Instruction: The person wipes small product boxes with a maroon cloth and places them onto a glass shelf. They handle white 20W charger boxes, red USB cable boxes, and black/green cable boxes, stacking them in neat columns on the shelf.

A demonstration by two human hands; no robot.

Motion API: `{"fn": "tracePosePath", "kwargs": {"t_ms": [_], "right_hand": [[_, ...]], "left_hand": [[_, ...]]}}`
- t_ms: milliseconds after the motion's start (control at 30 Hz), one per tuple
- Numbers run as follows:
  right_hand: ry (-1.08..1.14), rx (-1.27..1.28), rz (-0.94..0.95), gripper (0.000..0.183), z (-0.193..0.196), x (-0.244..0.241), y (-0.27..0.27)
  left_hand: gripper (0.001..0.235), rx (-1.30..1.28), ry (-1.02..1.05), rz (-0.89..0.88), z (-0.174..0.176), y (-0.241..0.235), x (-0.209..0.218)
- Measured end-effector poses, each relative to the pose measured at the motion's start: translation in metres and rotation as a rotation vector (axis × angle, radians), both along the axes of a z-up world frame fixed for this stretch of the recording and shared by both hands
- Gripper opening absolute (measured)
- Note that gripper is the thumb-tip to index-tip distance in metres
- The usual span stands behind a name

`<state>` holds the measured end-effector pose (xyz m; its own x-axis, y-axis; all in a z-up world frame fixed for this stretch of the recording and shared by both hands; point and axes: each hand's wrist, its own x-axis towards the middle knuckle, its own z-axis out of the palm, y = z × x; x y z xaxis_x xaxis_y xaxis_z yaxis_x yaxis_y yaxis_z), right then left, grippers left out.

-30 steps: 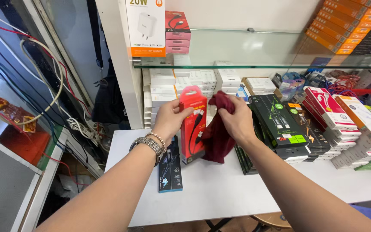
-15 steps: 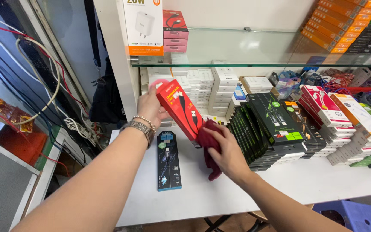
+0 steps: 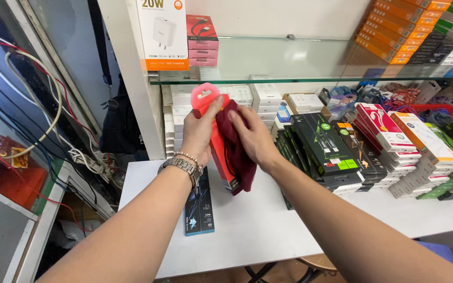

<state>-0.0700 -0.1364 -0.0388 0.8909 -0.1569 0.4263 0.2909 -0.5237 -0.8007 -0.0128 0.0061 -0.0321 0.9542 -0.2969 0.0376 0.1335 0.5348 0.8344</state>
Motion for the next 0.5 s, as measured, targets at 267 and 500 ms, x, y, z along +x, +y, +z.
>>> {"fn": "tracePosePath", "kwargs": {"t_ms": [267, 500], "right_hand": [[0.262, 0.377, -0.115, 0.04, -0.03, -0.052, -0.02], [-0.207, 0.363, -0.049, 0.04, -0.008, -0.034, 0.027]], "left_hand": [[0.051, -0.456, 0.442, 0.099, -0.047, 0.05, 0.051], [0.066, -0.458, 0.887, 0.376, -0.075, 0.01, 0.032]]}}
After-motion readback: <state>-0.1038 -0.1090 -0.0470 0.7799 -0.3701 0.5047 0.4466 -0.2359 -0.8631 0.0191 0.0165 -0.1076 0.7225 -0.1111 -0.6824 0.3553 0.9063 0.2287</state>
